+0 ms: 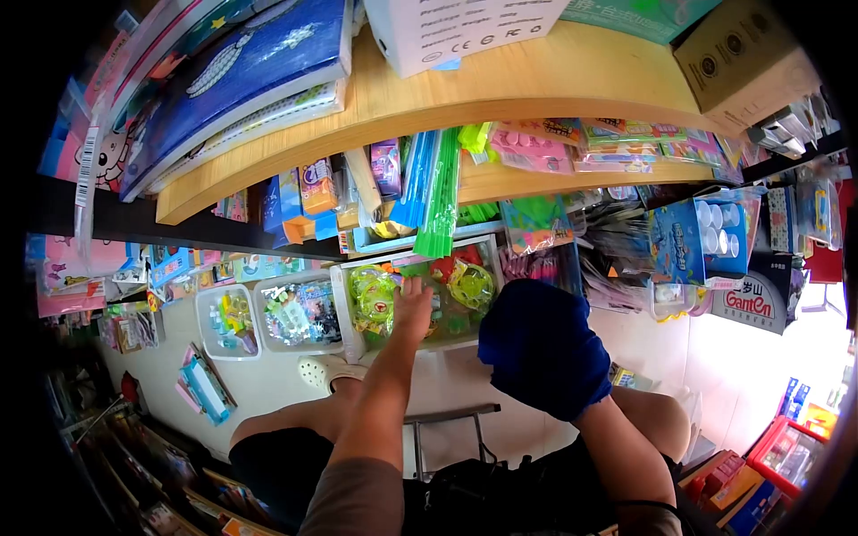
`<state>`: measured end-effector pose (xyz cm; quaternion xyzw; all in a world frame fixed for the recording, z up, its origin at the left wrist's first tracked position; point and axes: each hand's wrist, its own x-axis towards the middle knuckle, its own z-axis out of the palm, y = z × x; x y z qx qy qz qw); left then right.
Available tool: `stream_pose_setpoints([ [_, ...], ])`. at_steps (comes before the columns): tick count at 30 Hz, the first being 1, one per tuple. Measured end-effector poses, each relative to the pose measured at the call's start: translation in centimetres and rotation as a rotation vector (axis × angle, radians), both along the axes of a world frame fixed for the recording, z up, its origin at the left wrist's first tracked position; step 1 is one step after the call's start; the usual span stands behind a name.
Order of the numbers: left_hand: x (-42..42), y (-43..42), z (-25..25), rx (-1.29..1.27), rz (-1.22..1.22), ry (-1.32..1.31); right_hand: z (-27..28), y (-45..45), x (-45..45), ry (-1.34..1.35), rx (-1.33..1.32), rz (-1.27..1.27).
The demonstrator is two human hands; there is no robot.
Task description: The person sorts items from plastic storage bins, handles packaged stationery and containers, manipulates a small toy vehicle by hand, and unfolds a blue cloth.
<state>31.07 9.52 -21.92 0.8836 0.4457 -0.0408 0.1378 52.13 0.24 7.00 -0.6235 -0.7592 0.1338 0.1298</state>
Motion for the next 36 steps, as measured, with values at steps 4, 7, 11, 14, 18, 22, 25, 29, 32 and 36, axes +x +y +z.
stream_pose_setpoints([
  [4, -2.9, 0.5, 1.7, -0.128, 0.171, -0.182, 0.6, -0.5, 0.4, -0.095, -0.09, -0.087],
  [7, -5.1, 2.1, 5.1, -0.616, 0.403, -0.269, 0.9, -0.8, 0.6, -0.149, -0.114, -0.148],
  [11, -4.8, 2.2, 12.6, -1.196, 0.843, -0.788, -0.5, -1.5, 0.6, -0.22, -0.01, -0.223],
  [14, -4.4, 2.2, 16.3, -1.387, 0.712, -0.996, 0.6, -1.4, -0.4, -0.164, -0.055, -0.311],
  [18, -4.0, 1.0, 22.3, -1.487, 0.596, -1.087, 1.6, -0.4, -2.4, -0.054, -0.092, -0.32],
  [22, -4.3, -1.5, 28.7, -1.616, 0.547, -1.26, 3.4, 1.1, -4.8, 0.015, -0.05, -0.234],
  [25, -5.3, -2.3, 28.9, -1.632, 0.54, -1.272, 6.1, 0.9, -5.4, 0.142, 0.001, -0.242],
  [29, -5.4, -3.0, 27.8, -1.637, 0.572, -1.251, 3.2, 1.4, -6.4, 0.44, 0.137, -0.273],
  [32, -4.4, -3.4, 26.4, -1.674, 0.588, -1.239, -0.7, 1.4, -7.9, 0.554, 0.385, -0.219],
  [36, -1.8, -4.1, 25.8, -1.584, 0.726, -1.092, 0.9, 0.9, -9.4, 0.594, 0.281, -0.273],
])
